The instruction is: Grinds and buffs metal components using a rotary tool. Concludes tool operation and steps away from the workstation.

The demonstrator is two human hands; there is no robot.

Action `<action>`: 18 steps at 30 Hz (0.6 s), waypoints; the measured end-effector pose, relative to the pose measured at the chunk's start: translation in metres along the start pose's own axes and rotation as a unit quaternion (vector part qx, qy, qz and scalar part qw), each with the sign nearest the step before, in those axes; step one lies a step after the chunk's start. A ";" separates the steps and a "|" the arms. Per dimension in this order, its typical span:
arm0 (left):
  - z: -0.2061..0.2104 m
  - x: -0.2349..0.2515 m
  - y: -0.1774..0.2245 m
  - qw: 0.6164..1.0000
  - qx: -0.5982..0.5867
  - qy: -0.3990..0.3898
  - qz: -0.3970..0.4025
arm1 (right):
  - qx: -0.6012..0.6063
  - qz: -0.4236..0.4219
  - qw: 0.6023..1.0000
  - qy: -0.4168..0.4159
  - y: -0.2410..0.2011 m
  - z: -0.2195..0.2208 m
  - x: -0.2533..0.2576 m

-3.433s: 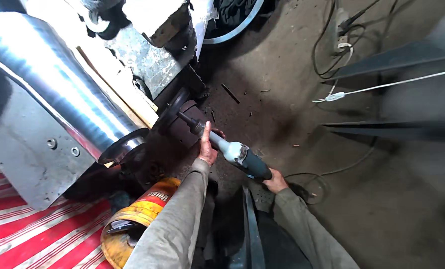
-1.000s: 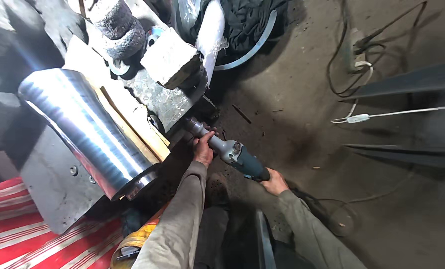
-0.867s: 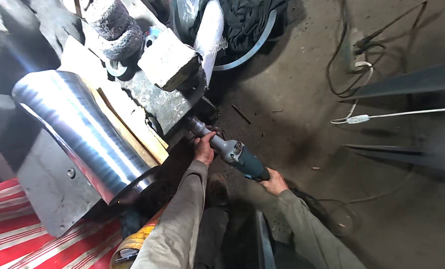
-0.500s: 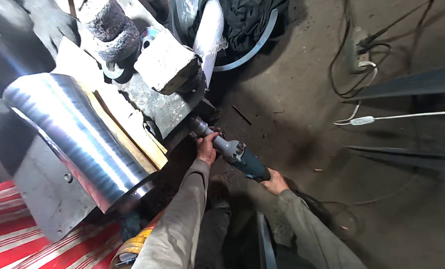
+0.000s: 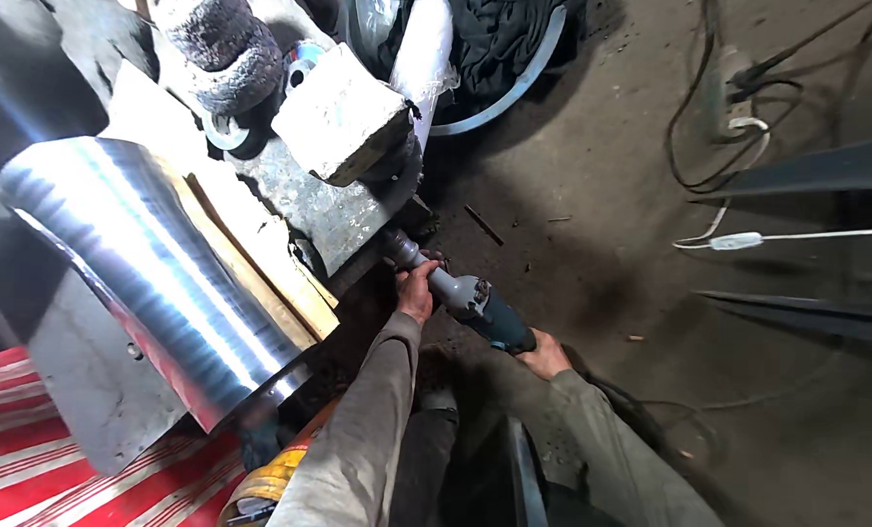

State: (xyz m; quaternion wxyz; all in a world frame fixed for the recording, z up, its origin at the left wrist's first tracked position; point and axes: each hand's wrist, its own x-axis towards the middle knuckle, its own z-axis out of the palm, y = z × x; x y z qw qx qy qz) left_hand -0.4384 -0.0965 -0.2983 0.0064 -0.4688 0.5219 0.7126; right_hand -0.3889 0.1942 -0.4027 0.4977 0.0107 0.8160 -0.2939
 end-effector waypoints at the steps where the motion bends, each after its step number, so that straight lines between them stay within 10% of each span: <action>1: 0.000 0.000 -0.001 1.000 0.004 0.002 -0.001 | -0.001 0.003 1.000 -0.001 0.000 0.000 0.001; 18: 0.015 -0.008 0.000 0.991 0.120 0.036 -0.054 | -0.048 0.042 0.998 0.013 -0.002 -0.011 -0.009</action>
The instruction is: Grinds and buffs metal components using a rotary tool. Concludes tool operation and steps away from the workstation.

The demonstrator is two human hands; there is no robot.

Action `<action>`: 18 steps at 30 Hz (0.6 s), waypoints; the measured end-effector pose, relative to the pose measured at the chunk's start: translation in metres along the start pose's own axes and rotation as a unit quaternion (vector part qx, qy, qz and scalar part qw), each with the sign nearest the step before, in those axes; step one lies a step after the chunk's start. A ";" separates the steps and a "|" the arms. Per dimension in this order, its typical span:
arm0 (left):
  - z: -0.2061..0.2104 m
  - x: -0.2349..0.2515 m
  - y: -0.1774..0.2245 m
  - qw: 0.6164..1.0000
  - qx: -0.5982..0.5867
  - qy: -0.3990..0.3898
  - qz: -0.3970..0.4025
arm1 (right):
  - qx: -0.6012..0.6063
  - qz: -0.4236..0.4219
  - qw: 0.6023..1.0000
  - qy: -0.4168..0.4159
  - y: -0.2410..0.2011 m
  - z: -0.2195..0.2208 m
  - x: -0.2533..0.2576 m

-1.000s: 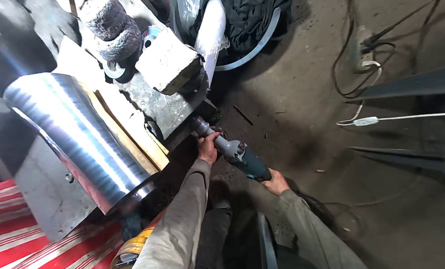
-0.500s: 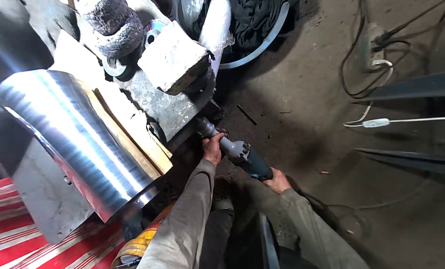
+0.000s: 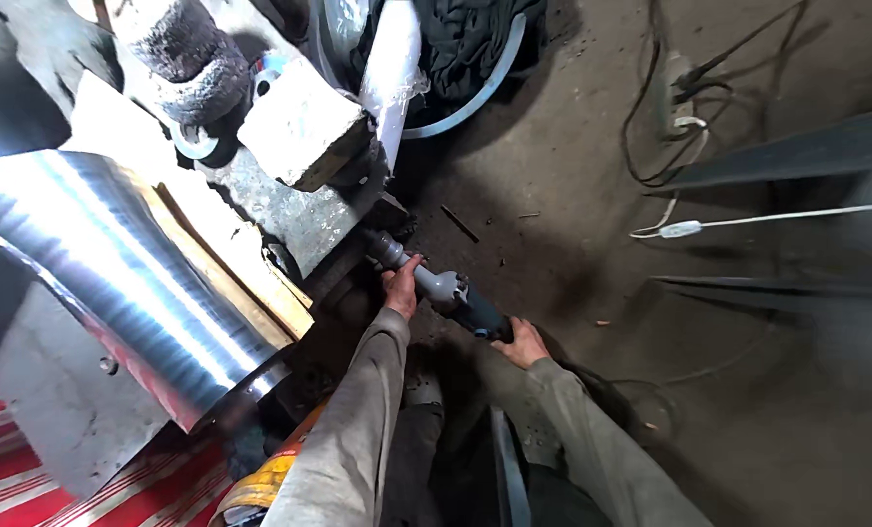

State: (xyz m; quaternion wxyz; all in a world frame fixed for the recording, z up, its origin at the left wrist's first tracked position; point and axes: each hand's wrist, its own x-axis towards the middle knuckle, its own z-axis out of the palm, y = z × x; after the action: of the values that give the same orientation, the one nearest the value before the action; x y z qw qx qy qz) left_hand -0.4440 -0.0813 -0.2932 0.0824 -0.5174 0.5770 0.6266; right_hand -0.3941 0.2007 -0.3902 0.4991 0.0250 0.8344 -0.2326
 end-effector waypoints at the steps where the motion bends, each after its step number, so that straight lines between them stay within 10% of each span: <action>1: 0.001 -0.002 0.003 0.999 0.022 0.020 -0.015 | 0.001 0.003 1.000 0.004 0.001 -0.006 -0.012; 10: 0.008 -0.130 0.041 0.955 0.296 0.004 -0.022 | 0.238 0.188 0.951 0.055 0.096 -0.047 -0.322; 18: -0.008 -0.426 0.047 0.693 0.634 -0.334 0.079 | 0.433 0.356 0.810 0.172 0.118 -0.033 -0.609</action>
State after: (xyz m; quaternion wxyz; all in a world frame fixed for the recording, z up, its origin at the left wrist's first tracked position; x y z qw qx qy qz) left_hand -0.2808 0.1071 0.0550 0.5283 -0.0509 0.8105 0.2477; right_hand -0.0838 0.4356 0.0946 0.3331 0.5736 0.6519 -0.3675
